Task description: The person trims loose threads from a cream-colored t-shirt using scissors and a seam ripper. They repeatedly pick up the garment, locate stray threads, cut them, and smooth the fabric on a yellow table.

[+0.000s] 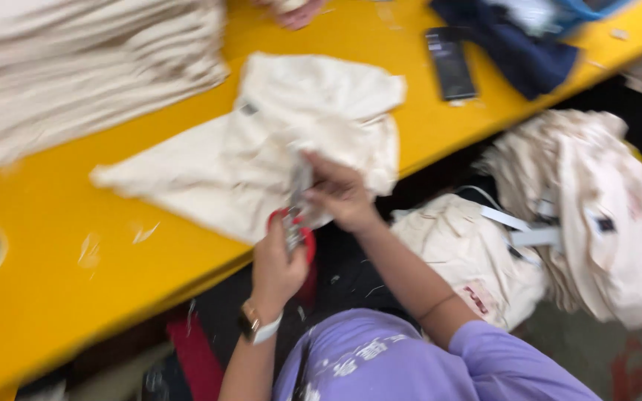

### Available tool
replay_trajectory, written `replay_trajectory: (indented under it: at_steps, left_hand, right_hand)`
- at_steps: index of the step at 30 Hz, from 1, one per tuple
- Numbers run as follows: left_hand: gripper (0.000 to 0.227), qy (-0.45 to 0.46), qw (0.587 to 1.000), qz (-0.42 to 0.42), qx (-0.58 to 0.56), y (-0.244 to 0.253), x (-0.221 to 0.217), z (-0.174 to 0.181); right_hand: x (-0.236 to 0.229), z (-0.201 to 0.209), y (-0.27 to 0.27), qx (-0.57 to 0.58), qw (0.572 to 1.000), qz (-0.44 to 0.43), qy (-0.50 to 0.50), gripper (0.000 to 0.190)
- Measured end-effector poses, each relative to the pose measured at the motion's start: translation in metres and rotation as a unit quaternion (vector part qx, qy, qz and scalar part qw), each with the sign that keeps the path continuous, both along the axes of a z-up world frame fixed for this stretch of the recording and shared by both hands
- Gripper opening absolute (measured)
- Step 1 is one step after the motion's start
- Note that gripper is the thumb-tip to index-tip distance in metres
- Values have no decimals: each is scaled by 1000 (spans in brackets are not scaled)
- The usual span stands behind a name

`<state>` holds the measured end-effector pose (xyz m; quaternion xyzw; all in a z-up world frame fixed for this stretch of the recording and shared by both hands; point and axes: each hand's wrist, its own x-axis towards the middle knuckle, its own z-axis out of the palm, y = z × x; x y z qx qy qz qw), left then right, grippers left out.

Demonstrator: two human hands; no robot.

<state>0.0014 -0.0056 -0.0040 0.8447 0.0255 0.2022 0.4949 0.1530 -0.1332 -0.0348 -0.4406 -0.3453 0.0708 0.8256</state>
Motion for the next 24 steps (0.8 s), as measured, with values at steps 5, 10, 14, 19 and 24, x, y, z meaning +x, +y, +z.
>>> replay_trajectory:
  at_steps: [5, 10, 14, 19, 24]
  left_hand:
    - [50, 71, 997, 11, -22, 6, -4, -16]
    - [43, 119, 991, 21, -54, -6, 0, -4]
    - [44, 134, 987, 63, -56, -14, -4, 8]
    - [45, 126, 989, 63, -49, -15, -8, 5]
    - [43, 102, 992, 64, -34, -15, -11, -3]
  right_hand:
    - [-22, 30, 5, -144, 988, -62, -5, 43]
    - [-21, 60, 2, -94, 990, -98, -35, 26]
    - [-27, 68, -3, -120, 989, -79, -29, 31]
    - [-31, 69, -4, -130, 989, -71, -27, 39]
    - [-33, 68, -6, -150, 987, -58, -10, 47]
